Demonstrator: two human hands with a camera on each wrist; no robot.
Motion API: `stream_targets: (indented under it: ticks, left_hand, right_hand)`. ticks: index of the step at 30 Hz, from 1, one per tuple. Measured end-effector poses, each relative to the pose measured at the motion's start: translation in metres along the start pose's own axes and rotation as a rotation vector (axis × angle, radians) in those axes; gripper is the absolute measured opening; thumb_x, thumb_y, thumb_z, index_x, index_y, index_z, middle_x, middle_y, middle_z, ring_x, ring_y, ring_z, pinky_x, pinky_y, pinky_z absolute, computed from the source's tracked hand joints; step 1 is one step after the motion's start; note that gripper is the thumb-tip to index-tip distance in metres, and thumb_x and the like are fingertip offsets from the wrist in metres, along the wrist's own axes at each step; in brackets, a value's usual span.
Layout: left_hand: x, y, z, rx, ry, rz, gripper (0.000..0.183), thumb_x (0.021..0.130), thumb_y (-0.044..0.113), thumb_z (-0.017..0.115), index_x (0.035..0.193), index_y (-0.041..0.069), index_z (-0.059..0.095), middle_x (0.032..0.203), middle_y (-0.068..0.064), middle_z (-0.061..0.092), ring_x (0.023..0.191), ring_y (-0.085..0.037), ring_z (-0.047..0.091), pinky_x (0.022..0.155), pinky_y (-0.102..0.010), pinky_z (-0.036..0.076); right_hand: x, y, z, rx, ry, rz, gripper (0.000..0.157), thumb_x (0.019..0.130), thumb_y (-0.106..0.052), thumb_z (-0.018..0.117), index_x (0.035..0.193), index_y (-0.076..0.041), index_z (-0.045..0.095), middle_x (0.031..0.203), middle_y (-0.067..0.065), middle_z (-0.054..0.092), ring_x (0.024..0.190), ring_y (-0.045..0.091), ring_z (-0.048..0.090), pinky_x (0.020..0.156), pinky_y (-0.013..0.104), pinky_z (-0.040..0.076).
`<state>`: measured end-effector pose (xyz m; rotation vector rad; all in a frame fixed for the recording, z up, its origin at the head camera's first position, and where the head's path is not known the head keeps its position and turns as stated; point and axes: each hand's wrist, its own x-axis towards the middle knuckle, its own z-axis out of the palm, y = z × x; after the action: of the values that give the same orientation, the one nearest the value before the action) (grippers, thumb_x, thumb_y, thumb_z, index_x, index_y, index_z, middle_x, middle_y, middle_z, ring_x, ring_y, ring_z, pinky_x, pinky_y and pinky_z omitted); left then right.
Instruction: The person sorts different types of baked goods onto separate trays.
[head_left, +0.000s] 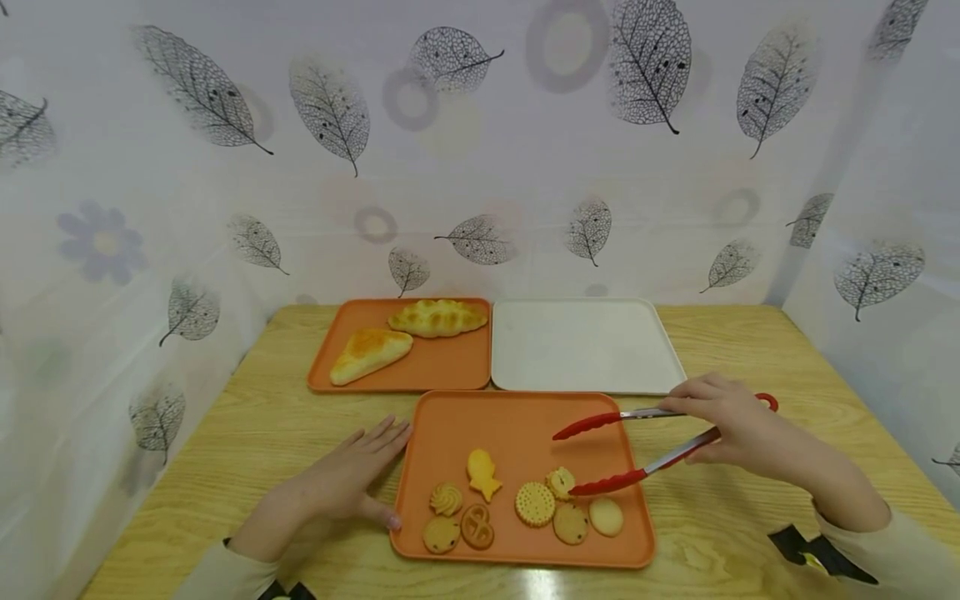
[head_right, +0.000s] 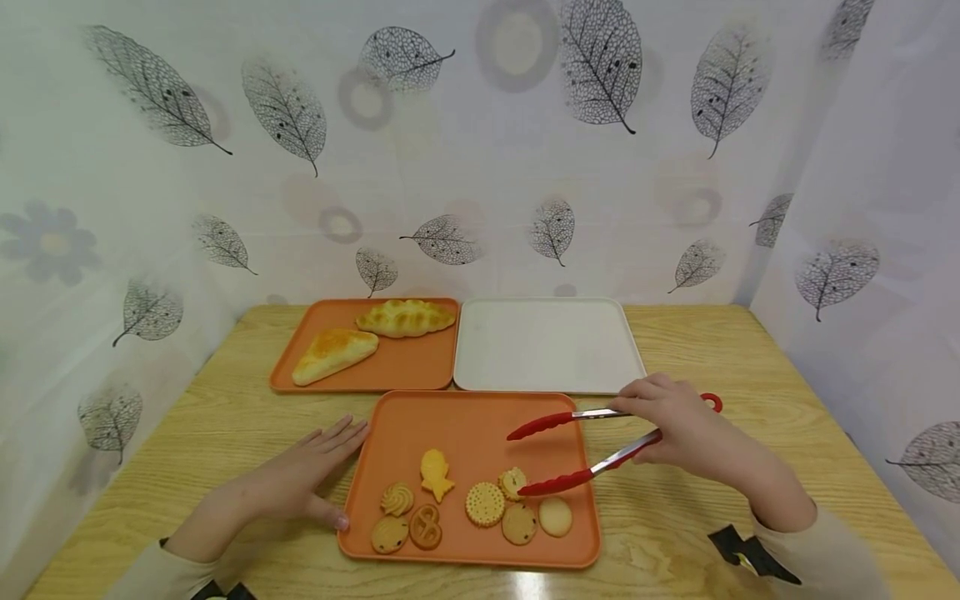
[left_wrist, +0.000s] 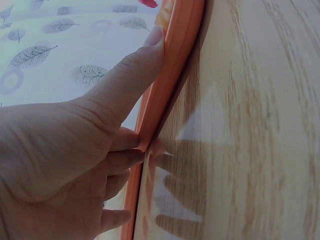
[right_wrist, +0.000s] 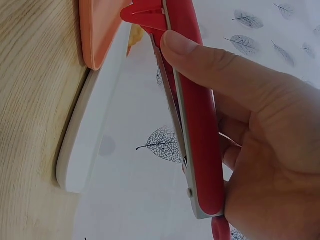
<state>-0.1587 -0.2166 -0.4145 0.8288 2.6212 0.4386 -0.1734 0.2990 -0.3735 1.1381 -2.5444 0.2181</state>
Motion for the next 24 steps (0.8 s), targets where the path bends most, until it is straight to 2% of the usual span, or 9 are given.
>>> stream_targets:
  ticks: [13, 24]
  left_hand:
    - [0.000, -0.001, -0.002, 0.000, 0.002, 0.001, 0.118, 0.071, 0.069, 0.068, 0.156, 0.004, 0.017, 0.163, -0.017, 0.017, 0.152, -0.037, 0.009, 0.117, -0.065, 0.015]
    - [0.000, 0.000, -0.002, -0.006, -0.002, -0.004, 0.118, 0.071, 0.068, 0.068, 0.156, 0.005, 0.017, 0.163, -0.017, 0.017, 0.152, -0.037, 0.009, 0.117, -0.065, 0.015]
  right_hand:
    - [0.008, -0.004, 0.002, 0.002, -0.025, 0.032, 0.067, 0.052, -0.027, 0.093, 0.114, -0.014, 0.071, 0.106, -0.002, 0.066, 0.096, 0.022, 0.057, 0.073, 0.041, 0.046]
    - [0.014, -0.004, 0.009, 0.039, 0.031, -0.091, 0.060, 0.050, -0.029, 0.093, 0.105, -0.014, 0.074, 0.099, -0.006, 0.066, 0.088, 0.013, 0.054, 0.069, 0.031, 0.044]
